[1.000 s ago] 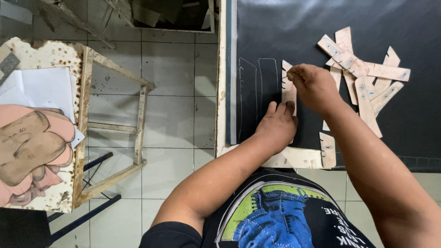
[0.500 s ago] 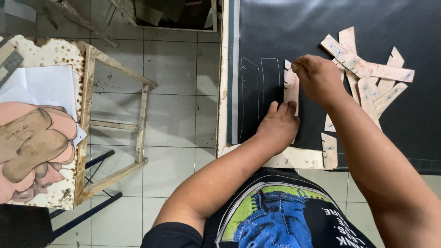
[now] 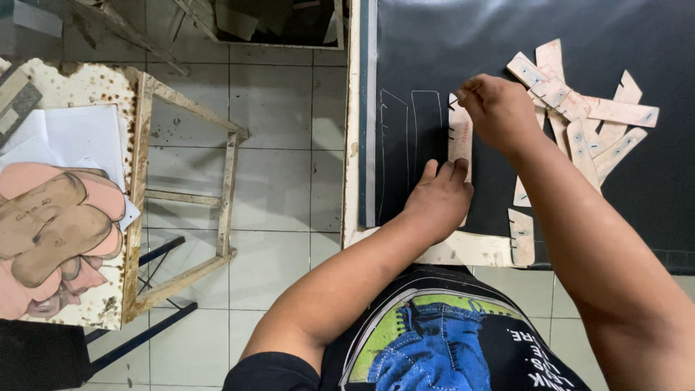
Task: The person uses a ruler and pencil to draw straight lines on a large black sheet of material. They then place several small wooden pieces on the sheet and trace their outlines with the pencil.
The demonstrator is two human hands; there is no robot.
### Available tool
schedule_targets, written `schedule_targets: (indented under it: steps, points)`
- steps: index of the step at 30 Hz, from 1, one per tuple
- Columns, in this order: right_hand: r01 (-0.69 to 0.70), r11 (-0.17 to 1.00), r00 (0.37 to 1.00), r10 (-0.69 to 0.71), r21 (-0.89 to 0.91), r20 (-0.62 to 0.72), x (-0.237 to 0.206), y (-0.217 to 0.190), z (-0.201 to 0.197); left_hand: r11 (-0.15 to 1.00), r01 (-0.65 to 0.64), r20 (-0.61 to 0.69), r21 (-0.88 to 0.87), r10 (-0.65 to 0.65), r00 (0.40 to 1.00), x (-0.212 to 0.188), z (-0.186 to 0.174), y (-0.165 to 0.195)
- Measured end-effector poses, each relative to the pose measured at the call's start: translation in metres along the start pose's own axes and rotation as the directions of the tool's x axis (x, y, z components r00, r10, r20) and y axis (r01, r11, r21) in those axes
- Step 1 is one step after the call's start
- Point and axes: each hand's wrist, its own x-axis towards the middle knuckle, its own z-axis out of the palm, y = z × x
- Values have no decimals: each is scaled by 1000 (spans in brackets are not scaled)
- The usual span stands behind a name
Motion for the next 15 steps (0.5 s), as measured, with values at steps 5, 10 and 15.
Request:
schedule_targets:
  steps: [5, 10, 15]
  points:
    - [85, 996, 991, -83, 12, -104, 0, 6, 5, 999, 18, -15, -43, -19, 1000, 0, 1, 0]
    - [86, 996, 989, -83, 19, -119, -2, 10, 7, 997, 24, -34, -72, -26, 999, -1, 3, 0]
    - [-14, 999, 998, 12, -37, -59, -17, 15, -3, 993, 24, -54, -119, -30, 998, -2, 7, -1]
